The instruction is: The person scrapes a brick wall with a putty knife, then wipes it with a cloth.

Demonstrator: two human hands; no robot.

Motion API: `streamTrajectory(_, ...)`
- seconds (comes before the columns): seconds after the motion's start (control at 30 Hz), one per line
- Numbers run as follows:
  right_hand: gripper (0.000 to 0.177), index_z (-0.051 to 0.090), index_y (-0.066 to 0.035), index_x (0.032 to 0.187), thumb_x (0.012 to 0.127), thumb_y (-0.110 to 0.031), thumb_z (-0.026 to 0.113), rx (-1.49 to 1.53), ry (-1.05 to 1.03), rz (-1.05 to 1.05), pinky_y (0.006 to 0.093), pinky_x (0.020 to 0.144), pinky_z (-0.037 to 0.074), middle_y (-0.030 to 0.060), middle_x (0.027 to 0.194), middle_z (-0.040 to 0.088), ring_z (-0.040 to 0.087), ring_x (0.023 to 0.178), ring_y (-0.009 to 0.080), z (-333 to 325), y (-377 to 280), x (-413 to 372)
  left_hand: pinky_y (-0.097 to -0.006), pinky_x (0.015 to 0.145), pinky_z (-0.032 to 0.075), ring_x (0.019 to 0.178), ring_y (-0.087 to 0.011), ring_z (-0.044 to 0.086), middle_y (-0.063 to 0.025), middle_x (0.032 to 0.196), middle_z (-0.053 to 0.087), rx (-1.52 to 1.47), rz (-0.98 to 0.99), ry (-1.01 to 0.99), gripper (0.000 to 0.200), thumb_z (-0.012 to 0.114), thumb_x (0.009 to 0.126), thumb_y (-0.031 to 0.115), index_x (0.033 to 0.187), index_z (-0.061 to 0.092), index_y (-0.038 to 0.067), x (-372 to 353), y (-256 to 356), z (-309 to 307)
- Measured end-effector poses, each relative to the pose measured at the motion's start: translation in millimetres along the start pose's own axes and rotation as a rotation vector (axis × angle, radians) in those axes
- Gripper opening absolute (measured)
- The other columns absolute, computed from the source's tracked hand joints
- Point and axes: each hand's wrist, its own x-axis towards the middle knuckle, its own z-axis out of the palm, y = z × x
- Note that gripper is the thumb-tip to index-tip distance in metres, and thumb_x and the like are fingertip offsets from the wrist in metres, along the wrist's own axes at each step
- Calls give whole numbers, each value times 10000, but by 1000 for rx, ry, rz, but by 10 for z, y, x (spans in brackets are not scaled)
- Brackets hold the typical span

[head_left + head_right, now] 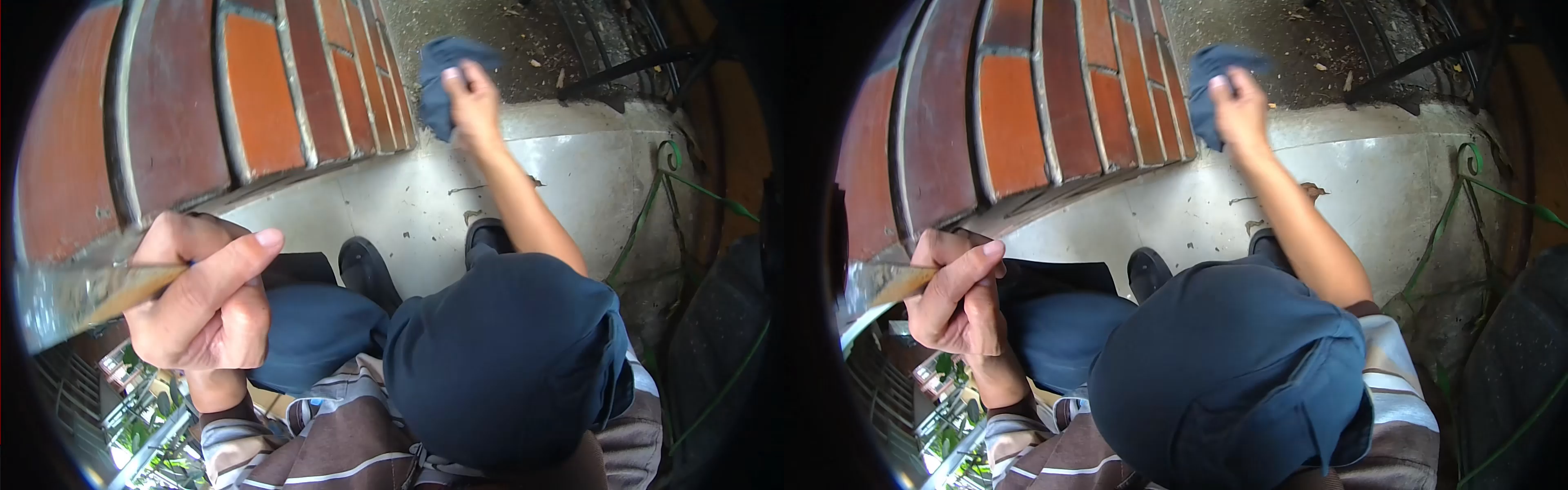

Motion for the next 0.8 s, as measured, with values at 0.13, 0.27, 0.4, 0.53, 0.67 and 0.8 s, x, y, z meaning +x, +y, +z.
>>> streamTrajectory(0.13, 356, 549, 1, 1256, 965, -193, 616, 136, -156, 39, 306, 854, 514, 89, 1064, 645, 618, 961, 146, -552, -378, -395, -240, 515, 343, 526, -120, 479, -28, 583, 498, -31, -64, -196, 315, 496, 617, -93, 817, 736, -48, -6, -5, -72)
streamTrajectory(0.27, 348, 623, -20, 1180, 864, -147, 697, -357, -805, -38, 384, 872, 516, 163, 1048, 652, 647, 980, 278, -513, -433, -1204, -295, 560, 490, 568, -239, 632, -111, 732, 664, 52, -142, -427, 372, 577, 558, -29, 886, 749, 14, -39, 39, -132)
streamTrajectory(0.4, 310, 669, -26, 1077, 778, -101, 705, -516, -1363, -130, 444, 857, 523, 226, 998, 660, 647, 972, 390, -253, 366, -1653, -321, 547, 495, 571, -253, 637, -116, 802, 679, 71, -157, -514, 390, 596, 574, -11, 930, 746, 41, -31, 86, -181)
streamTrajectory(0.53, 158, 644, -8, 896, 750, -65, 632, -1163, -845, -138, 475, 764, 533, 233, 893, 652, 648, 838, 386, -402, 284, -921, -327, 521, 484, 571, -248, 637, -115, 825, 682, 112, -197, -543, 400, 600, 589, -1, 959, 742, 54, -106, 82, -308)
streamTrajectory(0.67, 242, 636, -15, 1079, 873, -142, 624, -1295, 309, -673, 455, 715, 511, 179, 980, 608, 615, 788, 352, -1520, -752, 364, -328, 513, 468, 560, -250, 626, -121, 845, 690, 123, -223, -546, 391, 608, 596, 10, 960, 743, 53, -190, 102, -408)
streamTrajectory(0.8, 296, 664, -7, 1112, 834, -110, 674, -822, 84, -729, 386, 737, 528, 162, 938, 642, 649, 824, 319, -1207, -1349, -70, -336, 534, 470, 553, -254, 613, -129, 885, 694, 74, -190, -549, 431, 615, 594, 19, 1003, 739, 66, -212, 86, -410)
